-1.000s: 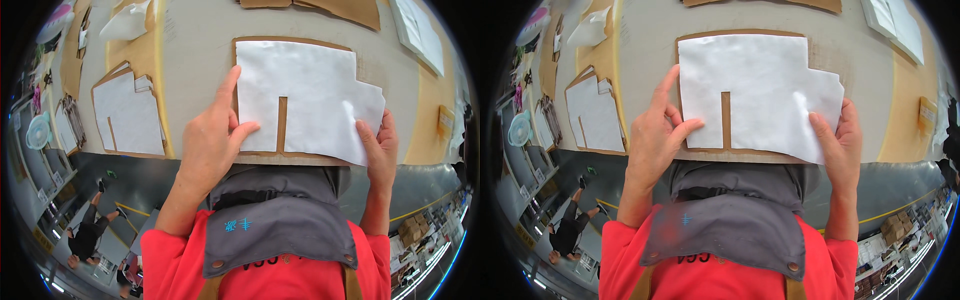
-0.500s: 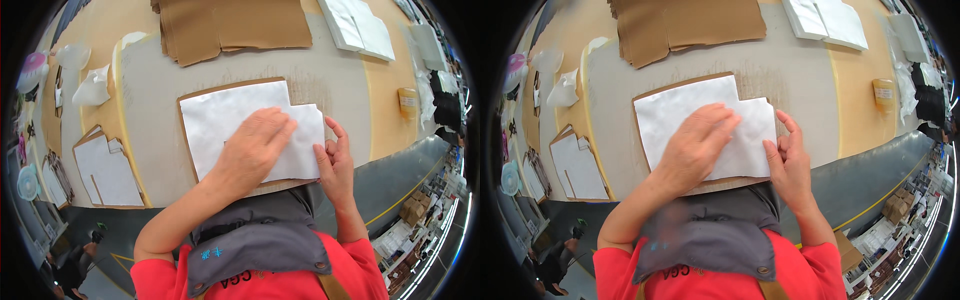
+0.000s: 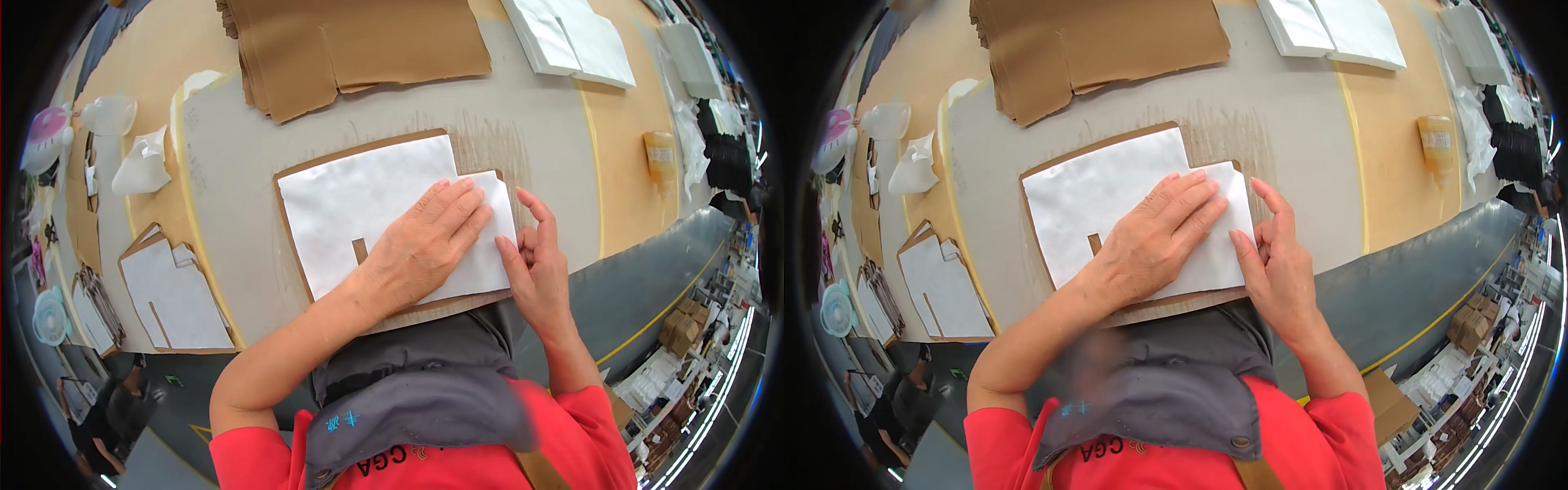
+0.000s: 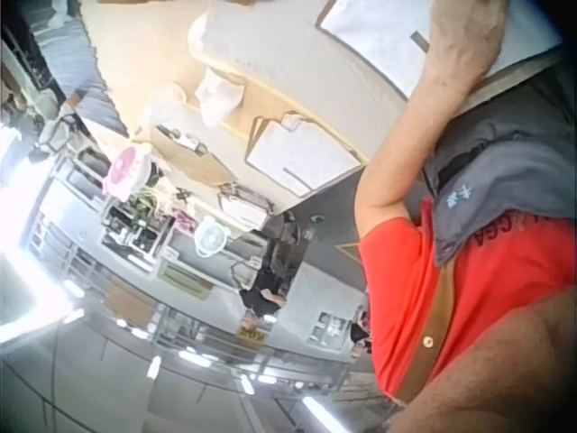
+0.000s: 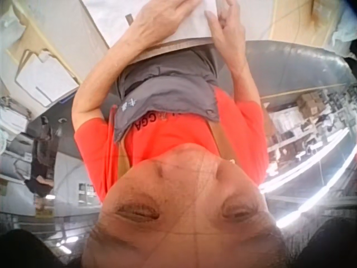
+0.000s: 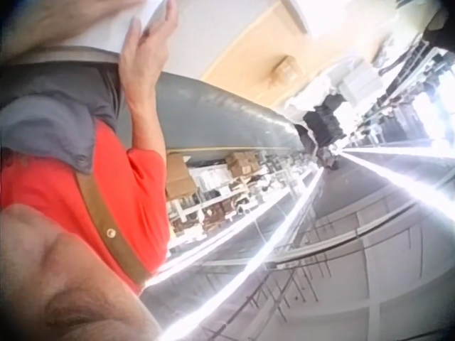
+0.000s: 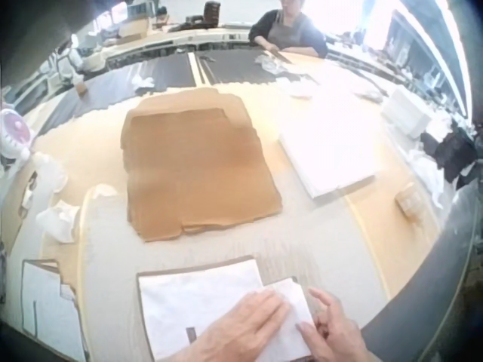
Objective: The person applies glue from a squeeze bottle onto a brown cardboard piece and then places a white paper insert on top, pressing it down to adhere. They repeat this process with multiple cardboard and paper pieces on a workbench.
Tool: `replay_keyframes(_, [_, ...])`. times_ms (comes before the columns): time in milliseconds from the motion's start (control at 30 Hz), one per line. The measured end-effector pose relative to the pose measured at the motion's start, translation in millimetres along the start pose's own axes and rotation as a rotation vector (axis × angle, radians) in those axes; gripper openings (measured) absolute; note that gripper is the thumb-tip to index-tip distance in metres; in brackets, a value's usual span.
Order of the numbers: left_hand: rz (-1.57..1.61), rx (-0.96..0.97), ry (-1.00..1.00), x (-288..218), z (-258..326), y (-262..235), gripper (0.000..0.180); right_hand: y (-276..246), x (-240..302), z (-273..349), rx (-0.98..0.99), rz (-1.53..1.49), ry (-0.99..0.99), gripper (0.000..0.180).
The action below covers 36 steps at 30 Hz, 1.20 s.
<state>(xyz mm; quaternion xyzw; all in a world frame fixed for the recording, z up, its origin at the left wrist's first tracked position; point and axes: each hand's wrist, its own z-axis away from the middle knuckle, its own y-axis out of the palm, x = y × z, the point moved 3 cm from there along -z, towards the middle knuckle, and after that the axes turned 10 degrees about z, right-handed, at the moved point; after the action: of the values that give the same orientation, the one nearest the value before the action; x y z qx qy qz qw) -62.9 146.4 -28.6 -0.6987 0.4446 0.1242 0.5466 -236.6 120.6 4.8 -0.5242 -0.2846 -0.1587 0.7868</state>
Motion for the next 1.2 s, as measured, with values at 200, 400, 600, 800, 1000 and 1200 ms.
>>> replay_keyframes(200, [0.042,0.131,-0.011,-2.6,0.0,-0.9,0.048,-9.6,-13.0,9.6,0.009,-0.179,0.074,0.052])
replay_keyframes(400, [0.005,0.364,0.029,-13.5,3.3,9.5,0.057,-27.0,-31.4,26.9,-0.143,-0.006,0.085,0.043])
replay_keyframes(600, [-0.017,0.399,0.044,-11.7,5.2,12.4,0.060,-16.6,-34.4,44.7,-0.198,0.340,-0.666,0.040])
replay_keyframes(800, [0.124,0.370,0.018,-13.9,3.1,5.2,0.064,-0.9,-44.5,52.3,-0.194,0.557,-0.670,0.038])
replay_keyframes(1000, [0.068,0.215,-0.065,-21.1,5.4,-20.9,0.062,-14.0,-28.0,47.5,-0.317,0.503,-0.686,0.045])
replay_keyframes(1200, [-0.301,-0.013,-0.315,19.5,62.4,-58.9,0.068,29.1,63.6,-10.4,-0.041,0.582,-0.814,0.068])
